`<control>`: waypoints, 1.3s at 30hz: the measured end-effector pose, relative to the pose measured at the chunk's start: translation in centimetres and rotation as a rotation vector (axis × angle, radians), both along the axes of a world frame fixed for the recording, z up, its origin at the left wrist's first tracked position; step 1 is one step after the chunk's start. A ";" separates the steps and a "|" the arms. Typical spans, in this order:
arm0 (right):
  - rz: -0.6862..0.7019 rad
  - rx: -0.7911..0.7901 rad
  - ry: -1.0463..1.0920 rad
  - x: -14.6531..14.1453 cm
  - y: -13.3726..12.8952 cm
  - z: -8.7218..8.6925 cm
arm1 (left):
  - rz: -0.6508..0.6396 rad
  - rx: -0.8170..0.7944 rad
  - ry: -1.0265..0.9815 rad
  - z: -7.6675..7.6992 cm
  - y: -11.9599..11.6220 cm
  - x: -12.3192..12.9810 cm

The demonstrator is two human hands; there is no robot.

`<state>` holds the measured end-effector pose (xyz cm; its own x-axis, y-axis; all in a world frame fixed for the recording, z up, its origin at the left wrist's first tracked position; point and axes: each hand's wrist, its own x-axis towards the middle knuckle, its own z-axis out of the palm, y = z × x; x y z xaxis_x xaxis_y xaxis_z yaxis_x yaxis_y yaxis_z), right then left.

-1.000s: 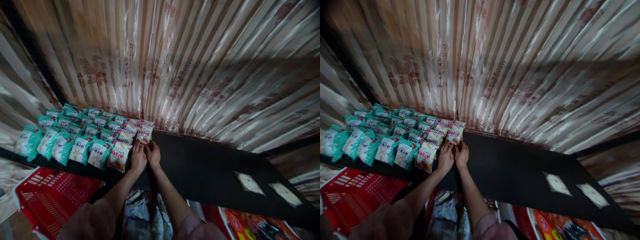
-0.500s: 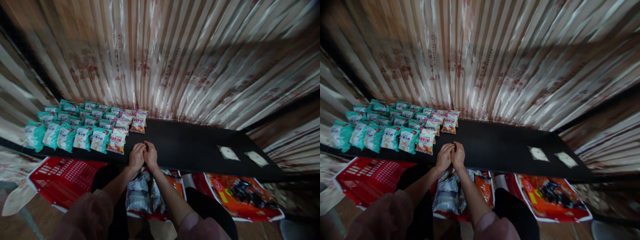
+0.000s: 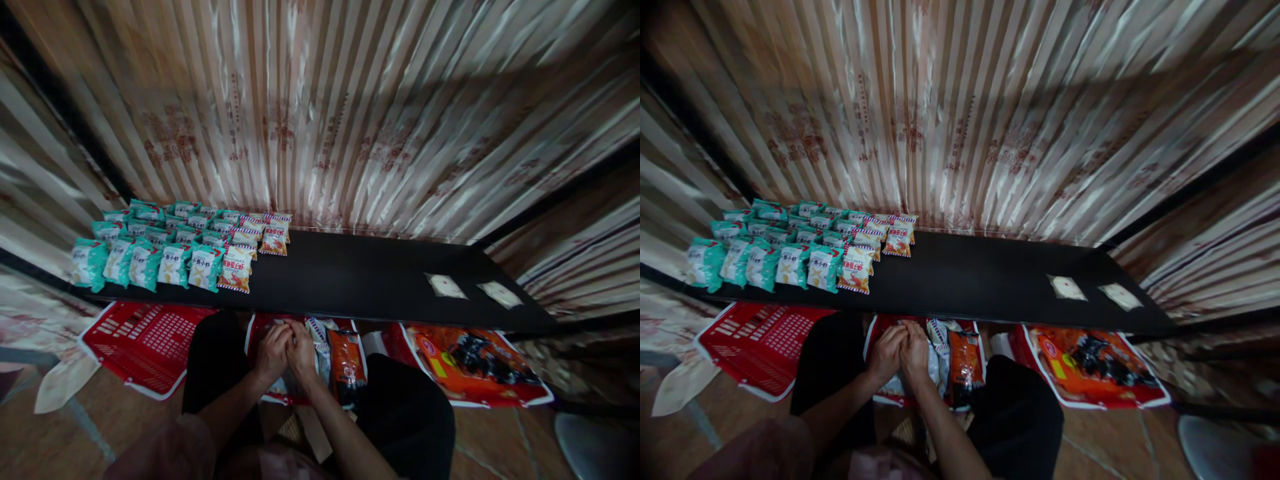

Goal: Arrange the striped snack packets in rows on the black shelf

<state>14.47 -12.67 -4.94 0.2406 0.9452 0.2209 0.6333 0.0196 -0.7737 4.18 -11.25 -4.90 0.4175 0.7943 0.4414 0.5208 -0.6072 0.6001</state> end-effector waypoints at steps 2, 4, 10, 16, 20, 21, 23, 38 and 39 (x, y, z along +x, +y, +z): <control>0.007 -0.158 -0.060 0.3 -1.0 -1.1 | -0.043 -0.198 0.171 -0.6 -0.9 0.1; 0.042 -0.327 -0.123 0.4 -2.0 -1.9 | -0.056 -0.409 0.390 -1.0 -1.7 0.0; 0.170 -0.606 -0.267 0.3 -4.9 -3.1 | 0.010 -0.706 0.697 -2.2 -3.0 -1.3; 0.177 -0.661 -0.308 0.4 -6.1 -3.9 | 0.071 -0.859 0.645 -3.4 -2.9 -1.7; 0.159 -0.647 -0.247 0.7 -6.4 -4.5 | 0.165 -0.893 0.526 -3.4 -2.6 -1.3; 0.159 -0.639 -0.232 0.8 -6.5 -4.6 | 0.194 -0.890 0.484 -3.4 -2.5 -1.3; 0.148 -0.612 -0.198 0.9 -6.7 -4.8 | 0.256 -0.891 0.392 -3.4 -2.2 -1.2; -0.046 -0.526 -0.026 0.9 -7.3 -3.8 | 0.505 -1.073 -0.223 -4.7 -1.9 -1.1; -0.056 -0.524 -0.016 0.9 -7.3 -3.7 | 0.511 -1.059 -0.248 -4.5 -1.8 -1.1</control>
<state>15.38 -19.92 -8.63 0.2939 0.9159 -0.2735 0.6345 -0.4010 -0.6608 3.05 -13.10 -9.37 -0.0559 0.8604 -0.5066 0.3574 0.4910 0.7945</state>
